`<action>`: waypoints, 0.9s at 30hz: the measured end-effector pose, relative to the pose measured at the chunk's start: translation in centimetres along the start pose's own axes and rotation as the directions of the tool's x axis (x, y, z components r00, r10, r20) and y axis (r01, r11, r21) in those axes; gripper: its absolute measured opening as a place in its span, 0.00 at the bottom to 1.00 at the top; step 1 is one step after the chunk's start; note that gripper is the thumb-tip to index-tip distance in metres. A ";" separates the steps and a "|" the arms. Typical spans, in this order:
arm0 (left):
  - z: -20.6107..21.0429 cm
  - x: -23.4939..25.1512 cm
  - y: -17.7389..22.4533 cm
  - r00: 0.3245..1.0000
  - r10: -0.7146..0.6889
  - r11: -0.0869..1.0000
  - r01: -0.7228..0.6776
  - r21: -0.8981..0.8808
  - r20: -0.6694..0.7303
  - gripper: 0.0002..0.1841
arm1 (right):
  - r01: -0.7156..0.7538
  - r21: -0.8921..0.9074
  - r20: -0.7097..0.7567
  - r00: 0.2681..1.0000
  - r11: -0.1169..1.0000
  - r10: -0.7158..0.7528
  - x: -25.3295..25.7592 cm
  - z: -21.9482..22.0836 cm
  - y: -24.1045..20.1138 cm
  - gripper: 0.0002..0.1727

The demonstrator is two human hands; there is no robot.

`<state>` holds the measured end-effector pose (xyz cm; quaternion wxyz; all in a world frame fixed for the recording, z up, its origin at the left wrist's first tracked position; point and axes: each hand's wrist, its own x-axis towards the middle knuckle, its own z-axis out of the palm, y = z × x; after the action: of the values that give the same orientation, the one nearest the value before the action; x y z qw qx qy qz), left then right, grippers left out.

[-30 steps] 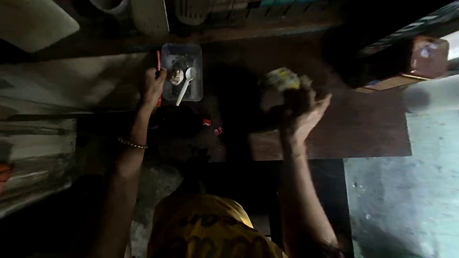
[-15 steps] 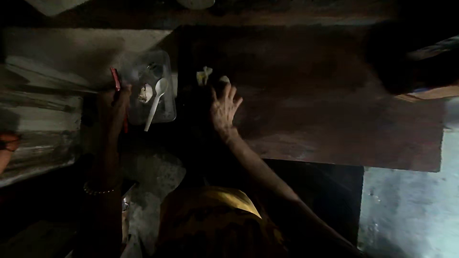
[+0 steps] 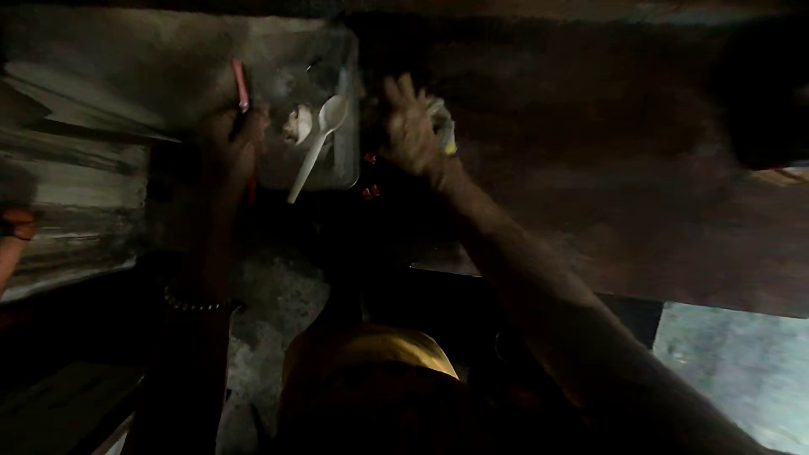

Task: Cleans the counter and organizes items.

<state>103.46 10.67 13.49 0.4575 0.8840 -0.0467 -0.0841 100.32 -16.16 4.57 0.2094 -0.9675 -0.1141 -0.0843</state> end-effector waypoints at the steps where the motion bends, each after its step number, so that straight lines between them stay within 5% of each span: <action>1: 0.5 0.8 1.8 0.988 -0.113 0.994 0.112 0.020 0.104 0.14 | 0.070 0.029 -0.001 0.998 0.997 -0.070 -2.4 -0.2 -1.5 0.16; 2: 0.8 1.8 4.0 0.941 -0.243 0.970 0.239 0.045 0.236 0.14 | 0.109 0.046 0.017 0.994 0.993 -0.110 -4.7 -0.5 -2.7 0.16; 4: 4.8 3.4 1.7 0.993 -0.017 0.995 0.028 -0.095 0.115 0.13 | 0.137 0.063 0.065 0.988 0.989 -0.141 -8.8 -1.0 -4.1 0.18; 8: 10.6 6.3 1.0 0.973 0.009 0.985 0.031 -0.168 0.229 0.15 | 0.061 0.184 0.111 0.990 0.981 -0.082 -14.2 -2.9 -4.2 0.18; 12: 13.9 7.4 1.2 0.954 0.010 0.995 0.020 -0.096 0.301 0.22 | -0.180 0.293 -0.025 0.980 0.939 0.196 -17.8 -7.2 -2.9 0.19; 16: 11.9 5.4 0.4 0.979 0.006 0.994 0.016 -0.108 0.202 0.24 | -0.571 0.240 -0.129 0.782 0.785 0.609 -22.2 -12.0 -0.1 0.25; 21: 9.1 1.2 -2.7 0.961 -0.137 0.957 0.191 -0.217 0.242 0.17 | -0.894 -0.028 -0.353 0.428 0.448 0.832 -25.6 -9.9 4.4 0.28; 23: 8.9 0.5 -2.7 0.942 -0.175 0.919 0.260 -0.296 0.286 0.16 | -0.909 -0.052 -0.453 0.390 0.413 0.802 -25.2 -8.1 4.8 0.28; 27: 5.9 -4.8 1.8 0.908 -0.221 0.905 0.328 -0.273 0.356 0.14 | -0.904 -0.053 -0.414 0.406 0.424 0.815 -24.8 -8.2 3.9 0.29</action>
<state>97.61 5.64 12.14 0.5671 0.7684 0.0215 -0.2959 76.55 -27.71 5.16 0.1048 -0.8743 0.4539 -0.1362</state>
